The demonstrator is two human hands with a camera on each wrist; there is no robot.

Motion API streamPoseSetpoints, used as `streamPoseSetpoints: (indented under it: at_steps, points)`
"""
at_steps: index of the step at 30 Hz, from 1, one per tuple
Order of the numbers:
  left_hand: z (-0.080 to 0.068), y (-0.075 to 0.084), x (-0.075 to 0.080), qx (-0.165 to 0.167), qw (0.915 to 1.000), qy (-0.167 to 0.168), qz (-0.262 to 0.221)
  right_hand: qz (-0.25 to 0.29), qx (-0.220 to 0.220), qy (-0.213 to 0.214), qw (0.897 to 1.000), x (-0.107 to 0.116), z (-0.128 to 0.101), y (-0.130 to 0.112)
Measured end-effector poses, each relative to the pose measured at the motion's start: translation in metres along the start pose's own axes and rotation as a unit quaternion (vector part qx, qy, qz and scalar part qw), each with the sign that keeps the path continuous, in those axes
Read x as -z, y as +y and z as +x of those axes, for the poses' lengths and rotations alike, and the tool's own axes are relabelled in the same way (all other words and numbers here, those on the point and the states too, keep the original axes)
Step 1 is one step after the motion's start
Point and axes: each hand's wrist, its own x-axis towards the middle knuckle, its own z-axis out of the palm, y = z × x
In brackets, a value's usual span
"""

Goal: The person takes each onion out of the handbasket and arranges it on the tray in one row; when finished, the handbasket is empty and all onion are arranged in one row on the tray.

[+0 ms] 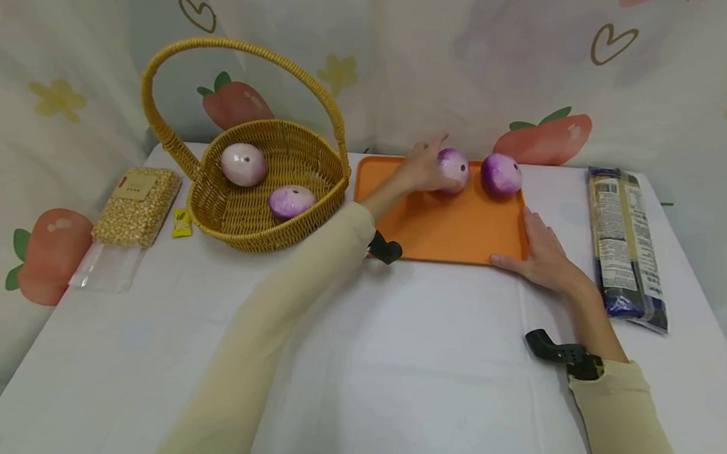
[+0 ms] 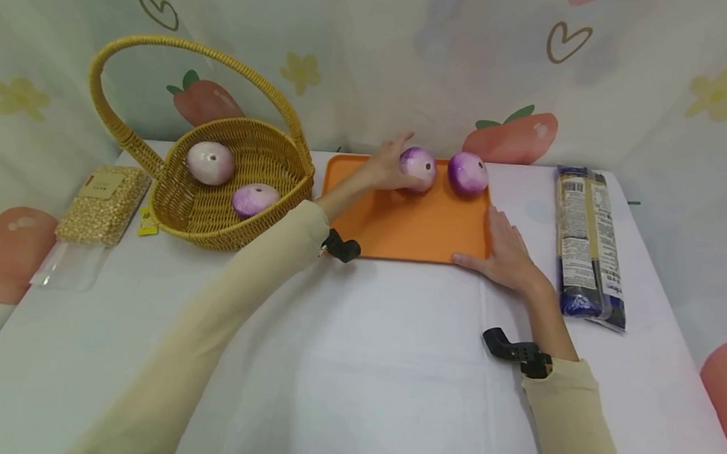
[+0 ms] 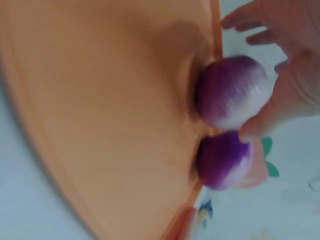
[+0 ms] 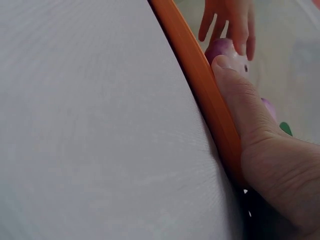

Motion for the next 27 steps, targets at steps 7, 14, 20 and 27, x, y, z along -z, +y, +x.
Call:
streamPoseSetpoints:
  at_steps: [7,14,20,27]
  points:
    - [-0.073,-0.004,0.017,-0.096,0.994,0.006,0.052,-0.006,-0.002,-0.001,1.0,0.0,0.003,-0.002]
    - [-0.154,-0.032,0.027,-0.154,0.9831,-0.092,-0.038,-0.013,0.002,0.005,1.0,0.0,0.0,-0.001]
    - [-0.179,-0.059,0.034,-0.119,0.9807,-0.11,-0.11,-0.01,-0.013,-0.01,1.0,0.0,-0.003,0.001]
    - [-0.199,-0.073,0.046,-0.116,0.9761,-0.103,-0.152,-0.007,-0.008,-0.006,1.0,-0.002,0.001,0.0]
